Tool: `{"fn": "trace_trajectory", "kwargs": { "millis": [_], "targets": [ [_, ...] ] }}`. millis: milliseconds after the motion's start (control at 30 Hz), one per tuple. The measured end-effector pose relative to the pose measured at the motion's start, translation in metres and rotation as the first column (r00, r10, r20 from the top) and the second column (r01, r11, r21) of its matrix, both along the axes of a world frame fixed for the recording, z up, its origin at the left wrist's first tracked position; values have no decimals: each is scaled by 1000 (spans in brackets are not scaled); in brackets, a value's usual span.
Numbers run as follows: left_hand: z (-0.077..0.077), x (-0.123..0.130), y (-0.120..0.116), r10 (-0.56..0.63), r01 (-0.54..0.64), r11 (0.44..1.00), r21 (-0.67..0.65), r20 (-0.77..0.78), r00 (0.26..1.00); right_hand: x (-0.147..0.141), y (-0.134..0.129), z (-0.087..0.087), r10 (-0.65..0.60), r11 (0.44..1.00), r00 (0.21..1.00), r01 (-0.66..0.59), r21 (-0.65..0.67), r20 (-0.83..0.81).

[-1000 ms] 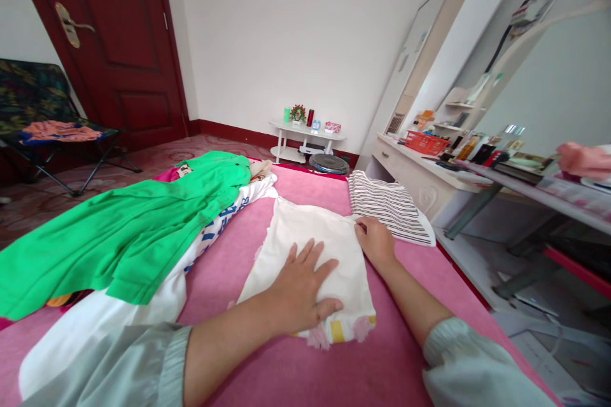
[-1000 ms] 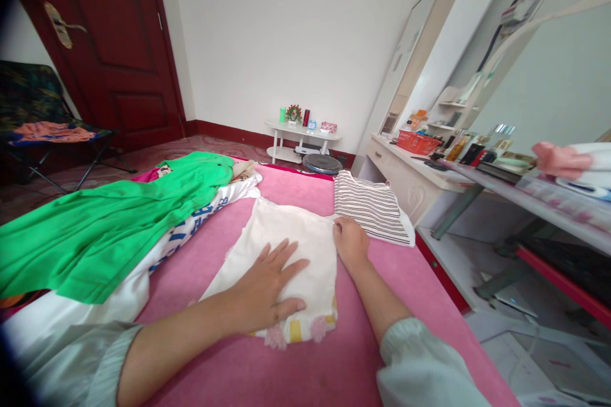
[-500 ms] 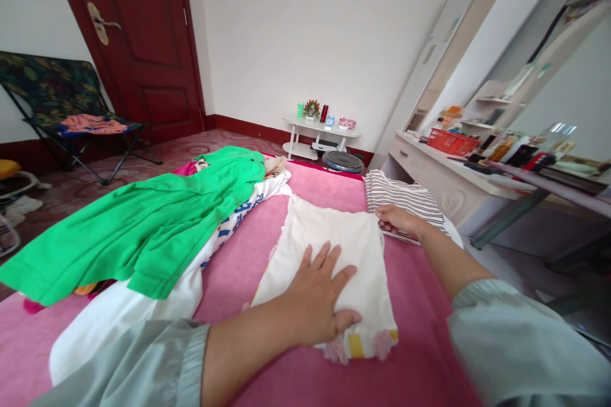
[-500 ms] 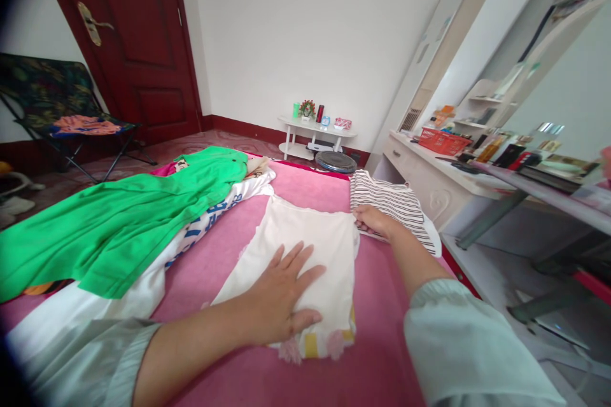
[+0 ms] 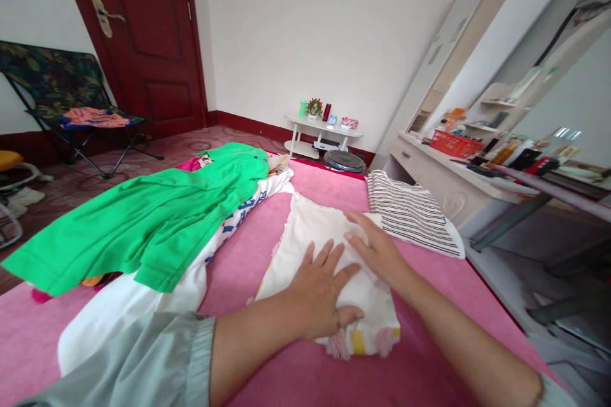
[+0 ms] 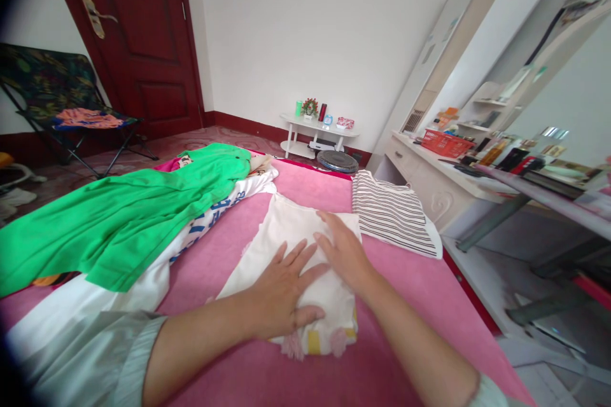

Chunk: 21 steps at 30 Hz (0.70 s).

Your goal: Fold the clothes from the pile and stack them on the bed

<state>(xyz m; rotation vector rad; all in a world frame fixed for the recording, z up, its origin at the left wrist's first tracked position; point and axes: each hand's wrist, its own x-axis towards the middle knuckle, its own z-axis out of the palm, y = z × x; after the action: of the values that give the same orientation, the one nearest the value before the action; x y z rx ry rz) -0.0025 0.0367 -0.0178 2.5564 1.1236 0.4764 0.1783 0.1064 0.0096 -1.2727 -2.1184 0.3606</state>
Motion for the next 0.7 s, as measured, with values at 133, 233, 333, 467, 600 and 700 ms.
{"fn": "trace_trajectory", "kwargs": {
  "millis": [133,233,333,467,600,700],
  "targets": [
    [2,-5,9,-40,40,999,-14,-40,998,2,-29,-30,-22,988,964,62,-145,265],
    [5,-9,16,-66,64,998,-27,-64,996,20,-31,-47,-105,987,915,145,-75,389],
    [4,-11,18,-76,74,997,-37,-84,994,34,-30,-48,-125,982,880,175,-69,458],
    [1,-9,17,-73,73,997,-7,-114,991,35,-37,-29,-103,963,845,218,-161,525],
    [-2,-7,15,-67,69,998,11,-123,990,16,-76,1,-142,972,856,216,-94,497],
    [-3,-6,15,-61,65,997,30,-116,991,0,-119,12,-172,976,869,213,-37,463]
  ]
}}
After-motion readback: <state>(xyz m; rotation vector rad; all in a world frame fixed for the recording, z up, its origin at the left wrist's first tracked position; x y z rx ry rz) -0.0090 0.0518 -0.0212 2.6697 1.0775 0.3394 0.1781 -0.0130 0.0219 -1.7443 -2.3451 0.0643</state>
